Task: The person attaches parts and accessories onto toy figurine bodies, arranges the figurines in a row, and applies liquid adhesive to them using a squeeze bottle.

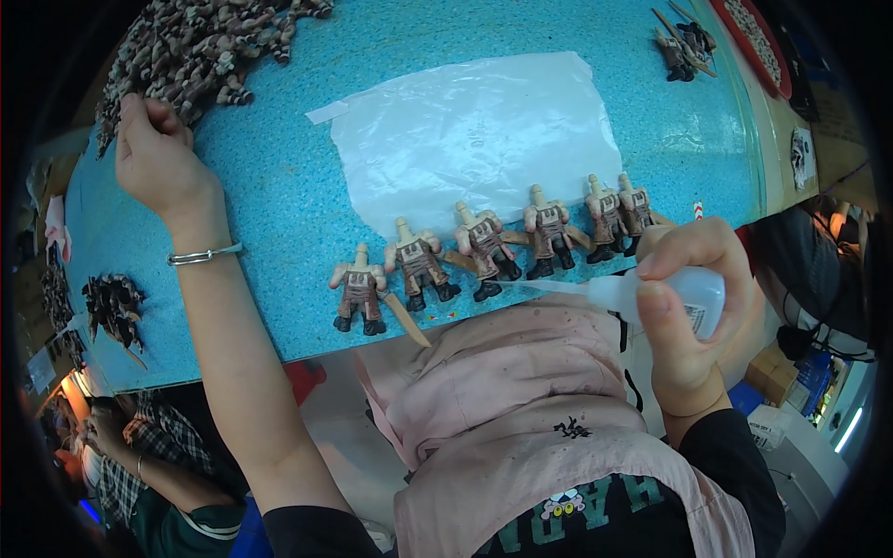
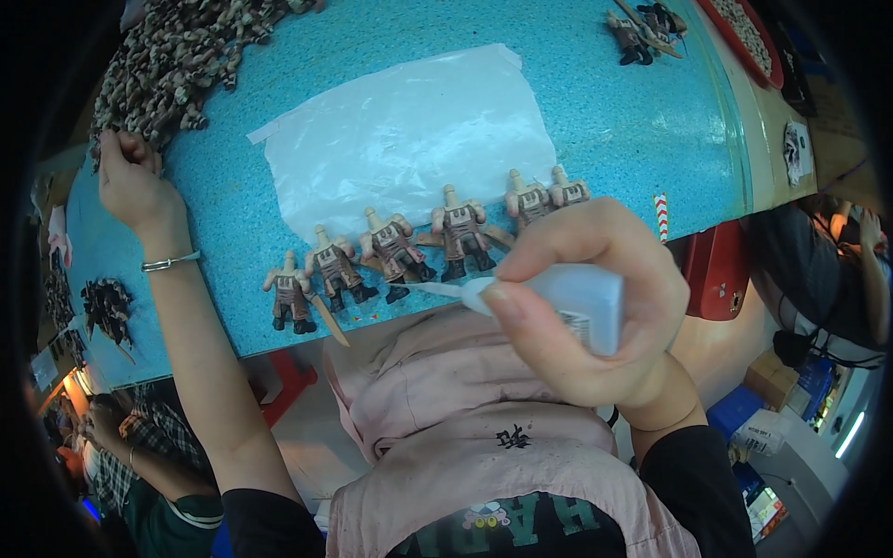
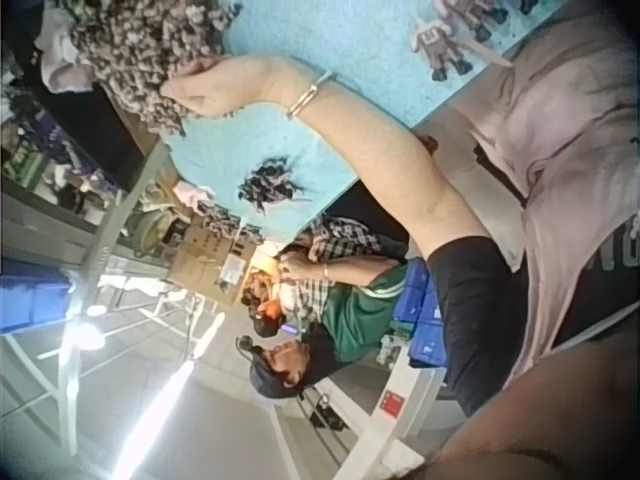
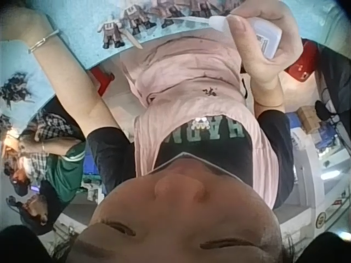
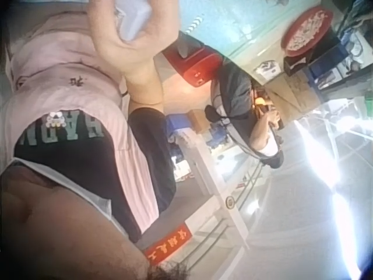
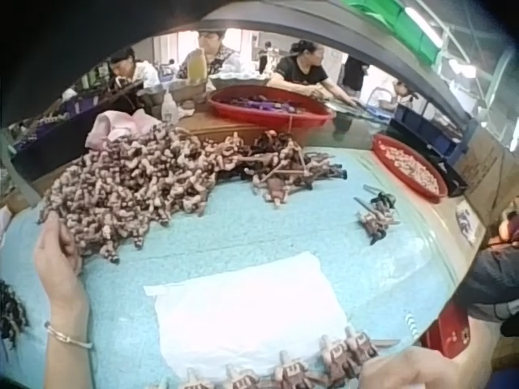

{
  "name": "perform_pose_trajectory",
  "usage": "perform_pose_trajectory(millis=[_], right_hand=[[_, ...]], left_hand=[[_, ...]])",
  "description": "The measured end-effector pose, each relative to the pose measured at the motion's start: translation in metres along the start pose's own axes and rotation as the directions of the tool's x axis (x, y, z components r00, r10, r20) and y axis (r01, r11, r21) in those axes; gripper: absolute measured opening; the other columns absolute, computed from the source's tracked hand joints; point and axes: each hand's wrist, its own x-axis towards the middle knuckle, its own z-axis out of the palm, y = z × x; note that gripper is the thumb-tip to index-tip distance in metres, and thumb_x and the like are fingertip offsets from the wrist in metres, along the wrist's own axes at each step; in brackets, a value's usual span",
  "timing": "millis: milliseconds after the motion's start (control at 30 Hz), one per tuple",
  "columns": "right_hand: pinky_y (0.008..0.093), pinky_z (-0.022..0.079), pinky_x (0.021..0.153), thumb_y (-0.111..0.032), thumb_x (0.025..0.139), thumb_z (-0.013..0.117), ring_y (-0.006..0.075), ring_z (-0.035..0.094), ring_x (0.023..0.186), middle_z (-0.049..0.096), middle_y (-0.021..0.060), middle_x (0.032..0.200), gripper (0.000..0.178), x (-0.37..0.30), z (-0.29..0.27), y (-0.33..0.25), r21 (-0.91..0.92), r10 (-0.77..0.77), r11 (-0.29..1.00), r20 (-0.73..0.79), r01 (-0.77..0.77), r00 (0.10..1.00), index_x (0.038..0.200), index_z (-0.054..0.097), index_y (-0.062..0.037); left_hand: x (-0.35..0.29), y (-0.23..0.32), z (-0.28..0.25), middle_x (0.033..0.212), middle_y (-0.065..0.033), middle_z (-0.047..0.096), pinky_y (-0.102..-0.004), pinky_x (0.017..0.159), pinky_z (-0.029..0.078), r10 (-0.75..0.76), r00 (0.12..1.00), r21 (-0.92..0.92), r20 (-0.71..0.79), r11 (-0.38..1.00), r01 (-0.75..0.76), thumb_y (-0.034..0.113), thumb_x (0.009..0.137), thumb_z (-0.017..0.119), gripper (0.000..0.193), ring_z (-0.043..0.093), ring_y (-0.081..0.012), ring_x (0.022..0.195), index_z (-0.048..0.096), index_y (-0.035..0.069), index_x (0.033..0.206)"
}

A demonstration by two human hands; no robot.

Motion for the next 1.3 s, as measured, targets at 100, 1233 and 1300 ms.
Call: perform_pose_trajectory(millis=[100,1233,1300], right_hand=[[0.0195,0.041,0.06,0.001,0.076,0.069,0.0073,0.054,0.067,0.061,0.0054,0.08,0.016,-0.005,-0.01,-0.001,-0.028,0.036,0.999,-0.045,-0.038,0.998,0.087,0.058,-0.0007],[0.0214,0.044,0.062,-0.001,0.078,0.07,0.0087,0.058,0.071,0.063,0.0059,0.081,0.012,-0.007,-0.028,0.004,-0.057,0.067,0.996,-0.054,-0.07,0.996,0.087,0.061,-0.0004],[0.021,0.044,0.062,-0.002,0.079,0.069,0.008,0.057,0.071,0.063,0.0055,0.081,0.012,-0.011,-0.035,0.004,-0.065,0.077,0.995,-0.06,-0.081,0.995,0.088,0.061,-0.0006]], left_hand=[[0.0,0.001,0.001,0.062,0.0003,0.045,-0.0229,0.046,0.024,-0.004,1.0,0.013,0.011,1.0,0.004,0.024,0.097,0.05,0.033,0.035,-0.0069,0.051,0.048,0.007,0.068],[0.003,0.0,-0.001,0.06,0.001,0.043,-0.0238,0.044,0.023,-0.016,0.999,0.035,0.041,0.999,0.014,0.023,0.098,0.046,0.034,0.03,-0.0071,0.048,0.046,0.009,0.068],[0.002,0.001,-0.001,0.06,0.001,0.043,-0.0238,0.044,0.023,-0.015,0.999,0.038,0.04,0.999,0.013,0.023,0.098,0.046,0.034,0.03,-0.0072,0.048,0.046,0.009,0.068]])
